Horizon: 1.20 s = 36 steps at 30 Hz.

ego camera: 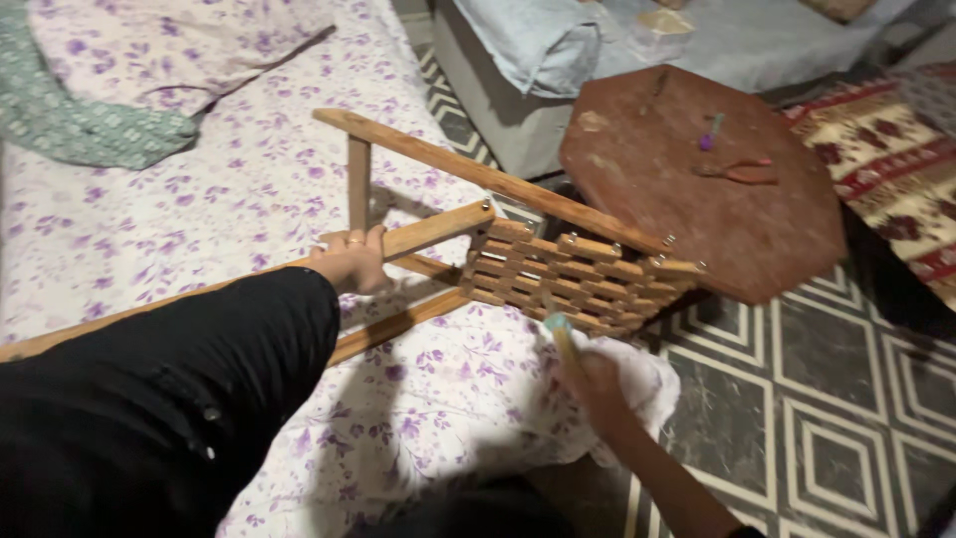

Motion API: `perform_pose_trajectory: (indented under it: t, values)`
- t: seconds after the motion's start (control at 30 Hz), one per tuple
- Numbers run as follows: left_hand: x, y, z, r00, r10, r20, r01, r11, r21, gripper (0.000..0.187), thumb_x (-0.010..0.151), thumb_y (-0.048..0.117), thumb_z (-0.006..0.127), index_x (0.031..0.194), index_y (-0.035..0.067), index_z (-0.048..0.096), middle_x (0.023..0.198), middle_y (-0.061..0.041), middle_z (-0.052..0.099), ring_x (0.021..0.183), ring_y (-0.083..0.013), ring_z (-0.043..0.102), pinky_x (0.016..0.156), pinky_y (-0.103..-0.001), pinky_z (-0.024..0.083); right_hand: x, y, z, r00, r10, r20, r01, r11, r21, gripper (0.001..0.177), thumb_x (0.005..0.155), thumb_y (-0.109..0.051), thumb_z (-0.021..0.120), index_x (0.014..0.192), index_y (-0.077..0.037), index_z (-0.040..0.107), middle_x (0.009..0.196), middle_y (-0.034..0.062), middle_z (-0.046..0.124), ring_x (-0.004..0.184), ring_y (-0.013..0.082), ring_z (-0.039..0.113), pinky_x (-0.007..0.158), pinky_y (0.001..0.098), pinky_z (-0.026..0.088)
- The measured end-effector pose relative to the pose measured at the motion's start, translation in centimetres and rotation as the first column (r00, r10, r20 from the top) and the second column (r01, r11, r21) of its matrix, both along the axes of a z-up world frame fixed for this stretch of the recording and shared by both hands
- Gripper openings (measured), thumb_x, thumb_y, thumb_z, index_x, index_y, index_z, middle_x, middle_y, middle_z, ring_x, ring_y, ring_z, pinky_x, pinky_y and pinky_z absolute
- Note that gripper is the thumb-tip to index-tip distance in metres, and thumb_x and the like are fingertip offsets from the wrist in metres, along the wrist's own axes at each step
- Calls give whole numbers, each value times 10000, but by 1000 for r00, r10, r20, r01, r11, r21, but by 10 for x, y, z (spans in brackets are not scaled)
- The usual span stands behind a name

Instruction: The person assembles a wooden furniture frame by connecting slats and using pliers to tighten metal fasteners. They repeatedly adjust the frame and use the pliers to secure the joints.

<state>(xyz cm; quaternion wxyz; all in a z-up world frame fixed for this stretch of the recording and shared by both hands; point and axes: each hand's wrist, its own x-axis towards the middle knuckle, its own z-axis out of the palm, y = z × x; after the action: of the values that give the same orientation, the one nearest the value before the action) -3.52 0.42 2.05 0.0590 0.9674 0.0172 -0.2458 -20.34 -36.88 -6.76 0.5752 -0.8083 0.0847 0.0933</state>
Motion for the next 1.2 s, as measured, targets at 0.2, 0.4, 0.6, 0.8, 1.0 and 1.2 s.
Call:
perform_pose_trajectory:
  t: [0.2,0.4,0.6,0.8,1.0,1.2]
  values:
    - [-3,-3,-1,1000,-16,13,16,1000,7,1019,869,531,699,1635,233,96,1669,-95,221,1562,-367,142,1161,-612,242,31,-1,63,878,122,463,222,753,-619,384,829,-444,699,1033,-139,812,1475,223,376,1282,407,420,1073,498,368]
    - [-12,-7,-1,1000,3,10,-4,1000,8,1021,856,560,700,1648,268,126,1659,-68,290,1531,-342,268,1176,-607,258,80,3,82,918,258,301,49,680,-732,303,863,-439,664,1020,-224,809,1536,155,342,1353,399,336,1118,530,305]
    - [-13,-9,8,999,14,-37,-14,1000,1,1017,851,580,721,1627,306,124,1657,-61,278,1531,-329,255,1177,-600,240,92,-5,70,904,359,232,-34,601,-798,376,821,-445,665,1094,-233,812,1497,186,326,1310,416,300,1075,559,276]
    - [-6,-11,6,999,37,-38,-37,999,3,1008,851,571,724,1623,298,137,1663,-43,282,1538,-304,255,1187,-589,228,98,-5,60,935,296,196,-59,673,-737,555,780,-418,745,1250,-149,624,1378,162,496,1285,366,465,1083,482,379]
    - [-6,-12,8,997,45,-60,-45,999,-1,1040,857,553,726,1636,295,87,1664,-40,256,1544,-305,214,1195,-590,194,107,-3,61,958,206,199,-50,804,-592,1056,646,-376,902,1477,-65,331,1196,249,630,1105,388,653,991,460,510]
    - [-11,-15,11,996,50,-79,-51,999,-9,1049,847,566,722,1637,299,85,1645,-52,279,1537,-302,221,1168,-562,219,121,-18,79,976,215,33,-170,849,-501,936,610,-290,852,1464,-180,486,1133,136,719,944,268,730,844,401,591]
